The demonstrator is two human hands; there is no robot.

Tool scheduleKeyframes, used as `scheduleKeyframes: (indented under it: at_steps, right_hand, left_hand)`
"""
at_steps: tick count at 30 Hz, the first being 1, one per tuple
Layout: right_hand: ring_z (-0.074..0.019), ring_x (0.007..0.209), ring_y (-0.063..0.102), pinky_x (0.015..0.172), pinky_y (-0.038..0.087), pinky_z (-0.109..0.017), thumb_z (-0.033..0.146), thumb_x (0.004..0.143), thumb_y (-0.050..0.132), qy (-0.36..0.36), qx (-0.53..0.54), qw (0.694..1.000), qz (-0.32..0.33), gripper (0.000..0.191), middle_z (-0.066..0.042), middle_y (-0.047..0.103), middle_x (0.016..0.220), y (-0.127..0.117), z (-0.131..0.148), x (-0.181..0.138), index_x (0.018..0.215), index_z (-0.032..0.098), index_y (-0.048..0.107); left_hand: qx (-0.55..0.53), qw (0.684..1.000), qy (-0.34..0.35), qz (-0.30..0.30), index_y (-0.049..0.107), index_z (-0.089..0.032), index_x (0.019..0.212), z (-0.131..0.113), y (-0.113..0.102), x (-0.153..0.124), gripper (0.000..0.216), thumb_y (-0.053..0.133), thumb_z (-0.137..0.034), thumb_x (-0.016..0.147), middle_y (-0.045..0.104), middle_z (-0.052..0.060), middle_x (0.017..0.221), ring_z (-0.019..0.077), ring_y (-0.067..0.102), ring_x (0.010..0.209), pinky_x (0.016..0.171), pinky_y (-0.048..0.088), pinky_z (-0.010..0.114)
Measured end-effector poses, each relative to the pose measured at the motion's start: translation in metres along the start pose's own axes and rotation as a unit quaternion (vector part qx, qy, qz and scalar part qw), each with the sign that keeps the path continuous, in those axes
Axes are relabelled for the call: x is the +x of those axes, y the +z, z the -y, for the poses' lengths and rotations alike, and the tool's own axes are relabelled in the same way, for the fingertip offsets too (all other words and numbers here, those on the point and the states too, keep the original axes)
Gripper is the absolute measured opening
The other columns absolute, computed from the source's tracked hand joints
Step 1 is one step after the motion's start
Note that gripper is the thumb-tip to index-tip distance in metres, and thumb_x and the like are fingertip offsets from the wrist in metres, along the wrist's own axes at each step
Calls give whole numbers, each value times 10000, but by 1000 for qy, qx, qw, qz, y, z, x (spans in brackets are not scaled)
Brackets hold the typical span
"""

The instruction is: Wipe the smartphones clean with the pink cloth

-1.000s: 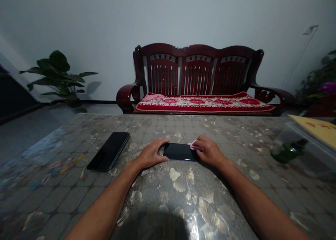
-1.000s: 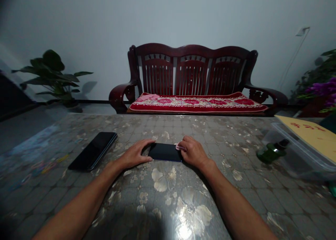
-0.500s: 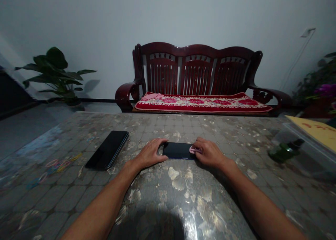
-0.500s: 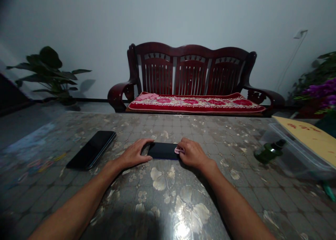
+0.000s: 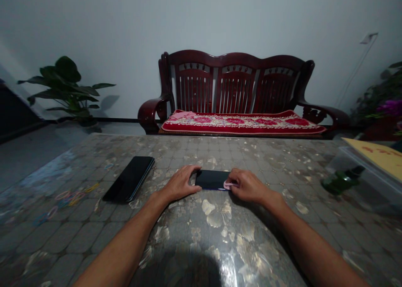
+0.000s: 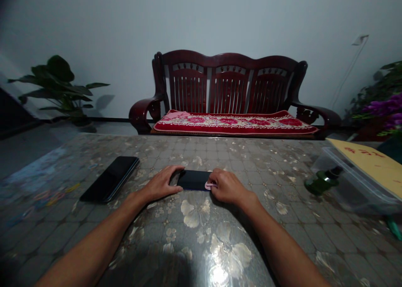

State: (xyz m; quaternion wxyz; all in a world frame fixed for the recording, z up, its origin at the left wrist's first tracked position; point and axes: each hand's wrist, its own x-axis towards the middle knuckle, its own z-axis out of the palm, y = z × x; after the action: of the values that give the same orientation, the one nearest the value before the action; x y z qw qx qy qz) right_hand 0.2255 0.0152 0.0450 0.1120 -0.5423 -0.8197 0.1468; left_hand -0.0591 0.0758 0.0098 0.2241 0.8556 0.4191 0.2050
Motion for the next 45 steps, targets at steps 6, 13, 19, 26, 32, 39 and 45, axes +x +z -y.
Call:
scheduleKeyframes:
  at_steps: [6,13,19,26,32,39,45]
  right_hand:
    - [-156,841,600,715,361,-236,186,877,526,60,-43,996,-42,237,-61,674,997,-2,2,4,1013,189,719]
    - [-157,839,597,730,359,-242,193,880,533,25,-31,999,-19,227,-57,675,990,7,17,3,1018,197,713]
    - [-162,831,607,696,347,-253,263,922,540,82,-65,994,-29,215,-64,679,1000,-1,10,4,1018,192,718]
    - [-151,848,609,707,356,-251,300,973,513,53,-53,996,-38,233,-57,674,1002,10,26,4,1038,203,714]
    - [-173,864,631,689,357,-266,295,938,554,59,-62,996,8,215,-68,701,1029,-3,32,6,1041,221,727]
    - [-189,881,642,679,349,-264,330,937,582,85,-68,994,18,197,-69,717,998,-14,17,8,992,220,736]
    - [-165,906,622,738,370,-248,259,949,533,10,-42,999,0,220,-67,687,1033,7,38,14,1051,212,722]
  left_hand:
    - [-4,1000,-2,-6,562,-203,1298,-2,-1,0,653,788,-297,693,640,110,1303,322,594,1213,1063,453,461]
    - [-5,1000,-5,-11,562,-202,1293,-3,0,0,666,797,-286,676,643,106,1296,316,604,1201,1056,465,447]
    - [-12,1000,-10,-12,562,-213,1291,-2,1,0,658,796,-299,682,646,100,1295,316,603,1206,1057,464,449]
    - [-16,1000,-12,-9,570,-211,1276,-4,-1,0,644,798,-317,683,650,104,1288,320,605,1201,1054,463,452]
    - [-16,1000,-13,-8,581,-227,1265,-6,-3,0,616,788,-325,693,655,97,1284,323,607,1194,1043,468,460]
    - [-20,1000,-11,-8,577,-215,1277,-5,-2,0,631,796,-315,694,648,101,1290,324,596,1213,1048,467,448]
    - [-19,1000,-8,-3,566,-215,1279,-4,-1,0,630,795,-295,698,647,107,1291,316,594,1213,1049,460,451]
